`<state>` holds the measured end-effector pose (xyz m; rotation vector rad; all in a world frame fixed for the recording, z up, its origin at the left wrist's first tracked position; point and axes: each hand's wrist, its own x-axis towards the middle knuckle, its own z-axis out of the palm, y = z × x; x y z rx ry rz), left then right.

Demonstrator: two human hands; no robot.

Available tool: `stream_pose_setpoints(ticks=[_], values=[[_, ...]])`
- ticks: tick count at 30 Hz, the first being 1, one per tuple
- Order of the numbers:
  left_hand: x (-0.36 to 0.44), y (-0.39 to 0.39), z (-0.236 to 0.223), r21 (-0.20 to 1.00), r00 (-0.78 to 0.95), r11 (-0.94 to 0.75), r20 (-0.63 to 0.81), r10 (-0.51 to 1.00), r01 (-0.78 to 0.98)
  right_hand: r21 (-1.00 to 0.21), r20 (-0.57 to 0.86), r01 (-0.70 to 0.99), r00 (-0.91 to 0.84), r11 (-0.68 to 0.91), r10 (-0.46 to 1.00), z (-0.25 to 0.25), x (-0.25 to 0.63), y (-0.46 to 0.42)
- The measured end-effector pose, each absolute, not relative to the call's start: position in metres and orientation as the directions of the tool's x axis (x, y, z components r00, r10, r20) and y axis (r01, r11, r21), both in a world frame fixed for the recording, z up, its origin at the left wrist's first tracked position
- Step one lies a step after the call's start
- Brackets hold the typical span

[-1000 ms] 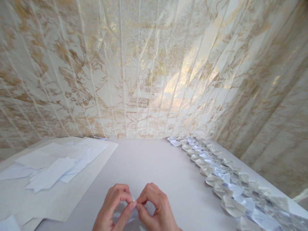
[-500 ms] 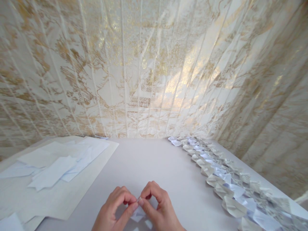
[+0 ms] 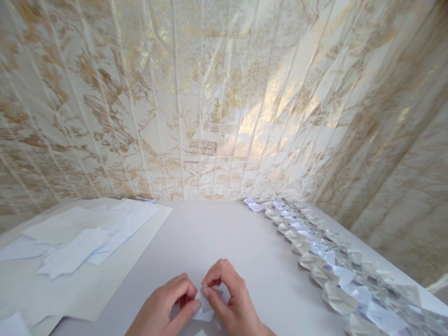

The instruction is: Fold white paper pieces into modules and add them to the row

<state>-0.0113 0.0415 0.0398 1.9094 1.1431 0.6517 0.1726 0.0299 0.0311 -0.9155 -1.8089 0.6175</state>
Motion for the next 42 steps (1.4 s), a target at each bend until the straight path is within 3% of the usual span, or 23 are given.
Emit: stream_pose_setpoints(ticks=[2, 5, 10, 13, 15, 17, 19, 21, 26, 37, 42], values=[[-0.012, 0.042, 0.042, 0.841, 0.433, -0.243, 0.012, 0.902, 0.484, -0.629, 0.591, 0.375, -0.338, 0.681, 0.732, 0.034, 0.175, 0.03], [-0.014, 0.044, 0.041, 0.845, 0.42, -0.251, 0.035, 0.907, 0.472, -0.527, 0.558, 0.459, -0.448, 0.716, 0.698, 0.035, 0.175, 0.031], [-0.014, 0.042, 0.042, 0.865, 0.399, -0.29, 0.116, 0.91, 0.409, -0.505, 0.56, 0.503, -0.428, 0.701, 0.71, 0.029, 0.174, 0.031], [-0.009, 0.036, 0.044, 0.912, 0.342, -0.257, 0.142, 0.929, 0.319, -0.582, 0.579, 0.467, -0.337, 0.665, 0.743, 0.026, 0.175, 0.03], [-0.005, 0.033, 0.042, 0.966, 0.243, -0.136, 0.08, 0.967, 0.222, -0.642, 0.586, 0.422, -0.269, 0.64, 0.764, 0.026, 0.177, 0.029], [0.0, 0.032, 0.037, 0.995, 0.181, 0.061, -0.074, 0.981, 0.078, -0.644, 0.609, 0.389, -0.261, 0.659, 0.749, 0.029, 0.179, 0.03], [0.005, 0.033, 0.031, 0.968, 0.246, 0.245, -0.223, 0.943, -0.061, -0.601, 0.648, 0.375, -0.289, 0.706, 0.705, 0.033, 0.18, 0.031], [0.008, 0.035, 0.028, 0.93, 0.333, 0.335, -0.271, 0.903, -0.15, -0.571, 0.672, 0.371, -0.302, 0.733, 0.676, 0.037, 0.181, 0.032], [0.006, 0.035, 0.031, 0.94, 0.31, 0.236, -0.154, 0.938, -0.245, -0.592, 0.664, 0.38, -0.27, 0.711, 0.697, 0.034, 0.179, 0.031], [0.005, 0.032, 0.033, 0.987, 0.196, 0.115, -0.091, 0.976, -0.113, -0.744, 0.572, 0.239, -0.254, 0.624, 0.78, 0.036, 0.177, 0.026], [0.009, 0.024, 0.037, 0.999, 0.168, 0.045, -0.043, 0.985, -0.007, -0.92, 0.288, 0.199, -0.245, 0.339, 0.926, 0.027, 0.17, 0.028]])
